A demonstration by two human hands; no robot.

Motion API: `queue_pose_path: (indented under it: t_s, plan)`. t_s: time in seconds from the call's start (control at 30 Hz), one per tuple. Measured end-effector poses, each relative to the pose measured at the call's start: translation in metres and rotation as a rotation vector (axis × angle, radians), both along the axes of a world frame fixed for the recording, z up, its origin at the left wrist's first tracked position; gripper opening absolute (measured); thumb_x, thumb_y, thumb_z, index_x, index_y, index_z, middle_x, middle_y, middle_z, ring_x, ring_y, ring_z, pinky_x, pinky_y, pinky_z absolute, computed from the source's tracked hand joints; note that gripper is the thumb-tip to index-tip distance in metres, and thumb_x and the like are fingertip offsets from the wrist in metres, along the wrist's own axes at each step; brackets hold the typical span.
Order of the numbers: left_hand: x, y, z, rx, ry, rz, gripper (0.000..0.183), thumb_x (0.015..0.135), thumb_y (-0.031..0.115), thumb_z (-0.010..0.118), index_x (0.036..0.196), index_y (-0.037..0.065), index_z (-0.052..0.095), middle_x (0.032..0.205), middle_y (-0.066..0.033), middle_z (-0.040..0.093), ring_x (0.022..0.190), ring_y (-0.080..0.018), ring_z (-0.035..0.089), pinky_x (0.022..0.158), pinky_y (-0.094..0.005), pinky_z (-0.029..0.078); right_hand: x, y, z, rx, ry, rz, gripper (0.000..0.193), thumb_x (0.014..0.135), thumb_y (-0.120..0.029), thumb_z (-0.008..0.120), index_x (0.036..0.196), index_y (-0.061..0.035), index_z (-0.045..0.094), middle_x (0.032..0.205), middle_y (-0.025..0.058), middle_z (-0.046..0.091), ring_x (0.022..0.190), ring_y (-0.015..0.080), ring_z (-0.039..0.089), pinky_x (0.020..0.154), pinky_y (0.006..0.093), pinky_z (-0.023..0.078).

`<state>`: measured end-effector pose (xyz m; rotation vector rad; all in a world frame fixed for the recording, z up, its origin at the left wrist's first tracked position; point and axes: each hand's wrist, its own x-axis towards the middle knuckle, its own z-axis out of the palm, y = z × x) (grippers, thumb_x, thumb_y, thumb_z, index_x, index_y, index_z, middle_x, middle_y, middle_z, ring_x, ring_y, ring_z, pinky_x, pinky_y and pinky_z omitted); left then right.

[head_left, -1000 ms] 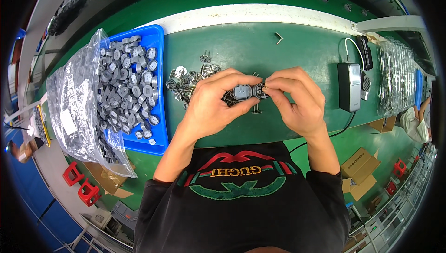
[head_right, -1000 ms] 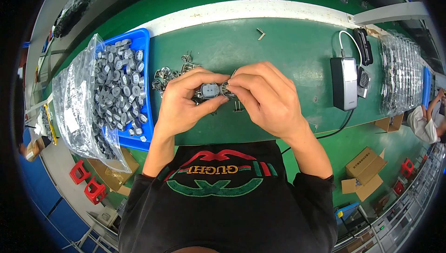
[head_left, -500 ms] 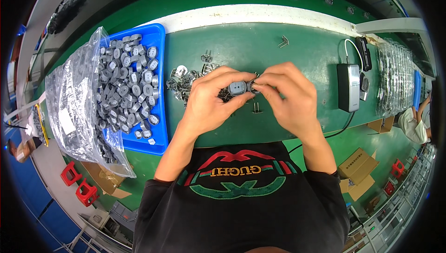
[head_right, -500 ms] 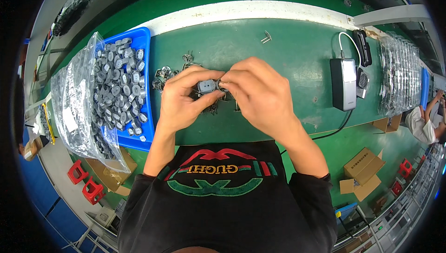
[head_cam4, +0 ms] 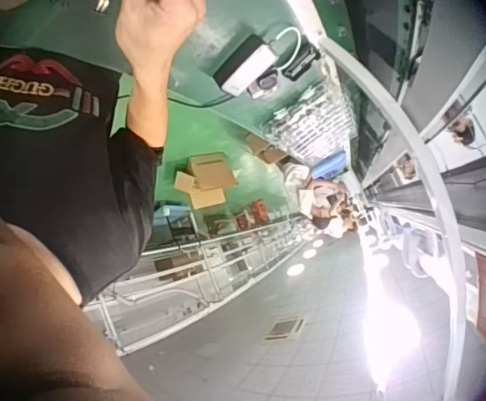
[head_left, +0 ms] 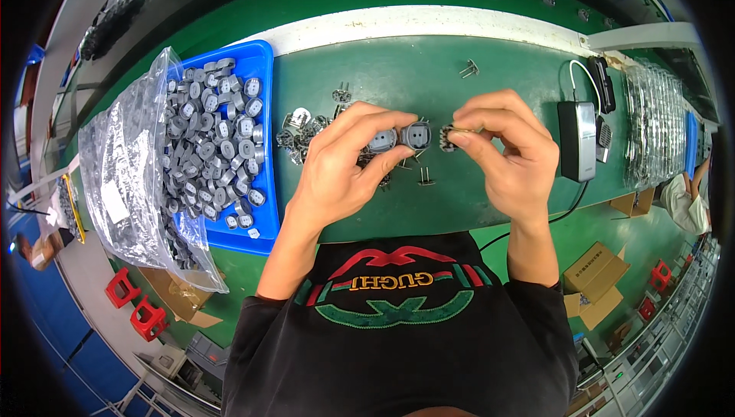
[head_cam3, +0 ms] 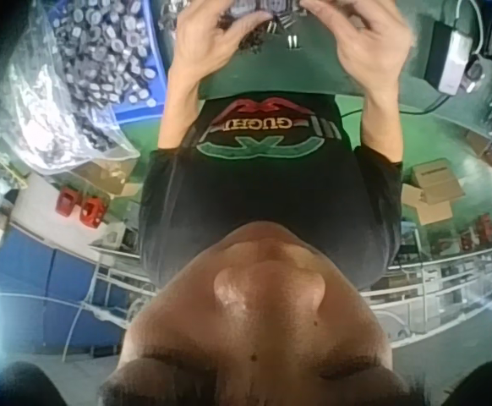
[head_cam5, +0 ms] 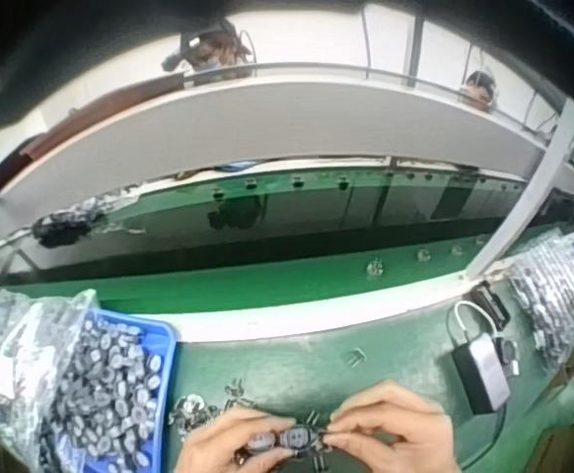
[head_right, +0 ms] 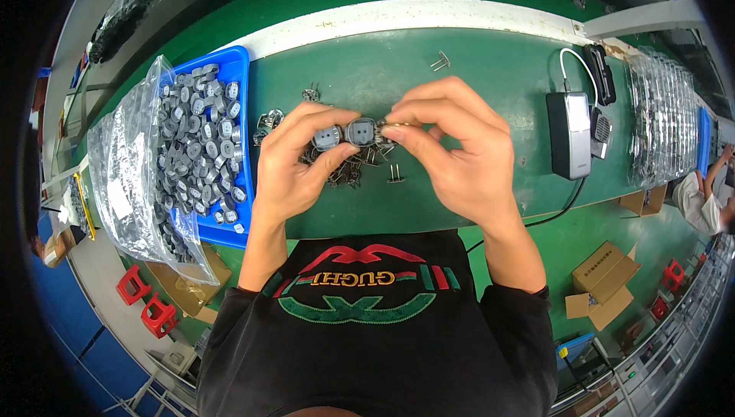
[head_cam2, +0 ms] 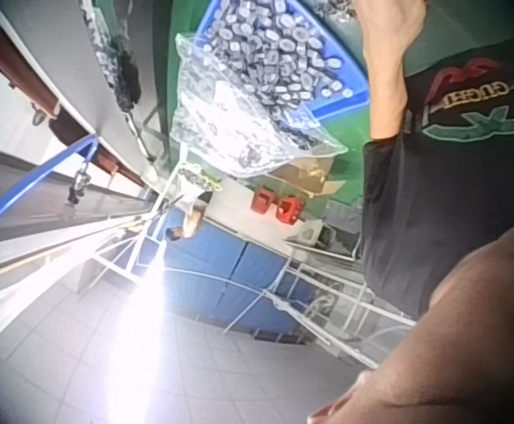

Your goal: Assembling small metal pins into plastic connector housings on an industrial assembly line.

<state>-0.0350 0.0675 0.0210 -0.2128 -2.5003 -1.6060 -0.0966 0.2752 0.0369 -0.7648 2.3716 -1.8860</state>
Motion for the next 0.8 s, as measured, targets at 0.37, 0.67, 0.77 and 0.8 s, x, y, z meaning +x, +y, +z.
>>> queue_pose_path:
  t_s: [0.37,0.67,0.77,0.8]
  plan:
    - [0.003,0.004,0.010,0.014,0.089,-0.071,0.035,0.075,0.002,0.082,0.107,-0.002,0.070,0.101,-0.0131,0.069,0.090,-0.0256,0.066,0.079,-0.0329,0.053,0.007,-0.012,0.016,0.130,0.148,0.050,0.016,0.075,0.007,0.079,0.088,-0.0012,0.072,0.085,0.0069,0.065,0.067,0.0175,0.062,0.053,0.0295,0.047]
    - [0.000,0.000,-0.002,-0.041,0.184,-0.009,0.040,0.074,0.001,0.083,0.112,0.003,0.072,0.102,-0.0129,0.069,0.089,-0.0255,0.068,0.074,-0.0343,0.055,0.007,-0.019,0.010,0.045,-0.695,0.050,0.026,0.083,-0.010,0.080,0.105,0.0002,0.071,0.079,0.0054,0.069,0.068,0.0096,0.063,0.055,0.0235,0.049]
    - [0.002,0.000,-0.006,-0.133,0.129,0.119,0.036,0.075,-0.002,0.083,0.109,-0.002,0.072,0.098,-0.0109,0.070,0.091,-0.0218,0.067,0.078,-0.0308,0.054,-0.025,-0.018,-0.020,0.190,-0.373,0.022,0.025,0.088,-0.014,0.076,0.107,0.0020,0.071,0.080,0.0087,0.073,0.071,0.0131,0.067,0.061,0.0295,0.052]
    - [0.003,-0.005,-0.009,-0.108,0.083,0.162,0.039,0.076,-0.005,0.081,0.113,-0.001,0.072,0.102,-0.0101,0.069,0.091,-0.0174,0.067,0.078,-0.0288,0.054,-0.044,-0.018,-0.030,0.236,-0.244,-0.010,0.026,0.089,-0.015,0.075,0.107,0.0021,0.071,0.081,0.0098,0.073,0.071,0.0150,0.068,0.062,0.0314,0.052]
